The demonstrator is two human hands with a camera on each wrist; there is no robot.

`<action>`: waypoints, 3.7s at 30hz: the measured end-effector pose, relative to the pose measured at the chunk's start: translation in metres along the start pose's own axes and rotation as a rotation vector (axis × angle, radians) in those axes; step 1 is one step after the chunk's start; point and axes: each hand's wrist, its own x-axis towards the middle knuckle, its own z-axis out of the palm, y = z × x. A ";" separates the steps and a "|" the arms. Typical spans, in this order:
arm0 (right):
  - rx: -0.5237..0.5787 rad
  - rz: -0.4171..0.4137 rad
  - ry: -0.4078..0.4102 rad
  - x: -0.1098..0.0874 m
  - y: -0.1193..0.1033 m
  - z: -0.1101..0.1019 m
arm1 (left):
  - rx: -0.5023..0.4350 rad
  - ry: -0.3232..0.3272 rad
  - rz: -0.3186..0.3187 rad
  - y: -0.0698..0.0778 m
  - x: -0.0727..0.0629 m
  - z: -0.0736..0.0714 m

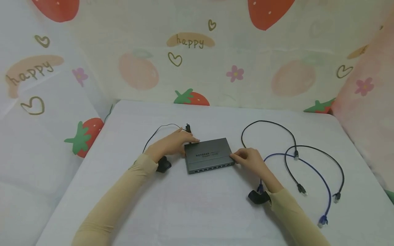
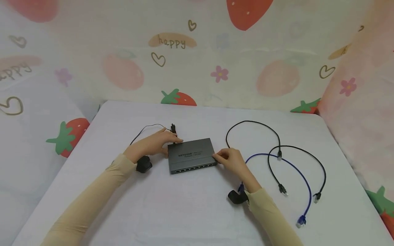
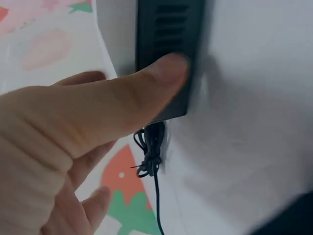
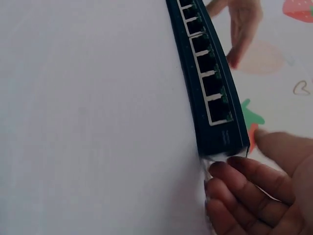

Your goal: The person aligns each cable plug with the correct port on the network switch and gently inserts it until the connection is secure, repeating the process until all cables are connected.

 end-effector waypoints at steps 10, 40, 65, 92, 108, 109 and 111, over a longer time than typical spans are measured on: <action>-0.052 -0.198 -0.183 -0.008 0.002 -0.003 | -0.153 0.036 0.087 0.027 -0.051 0.022; 0.155 -0.208 -0.206 0.019 0.022 -0.008 | 0.197 0.213 0.072 0.041 -0.036 0.035; -0.185 -0.053 0.162 -0.065 0.067 -0.120 | 0.080 0.289 0.040 0.024 -0.029 0.030; -0.598 -0.117 -0.016 -0.054 0.114 -0.144 | 0.019 0.299 0.015 0.023 -0.030 0.033; -0.566 -0.315 0.066 -0.047 0.099 -0.143 | 0.023 0.279 -0.005 0.023 -0.031 0.029; -0.545 -0.337 0.082 -0.046 0.096 -0.143 | 0.021 0.280 -0.003 0.022 -0.031 0.030; -0.494 -0.363 0.110 -0.043 0.090 -0.143 | 0.016 0.281 -0.004 0.021 -0.031 0.030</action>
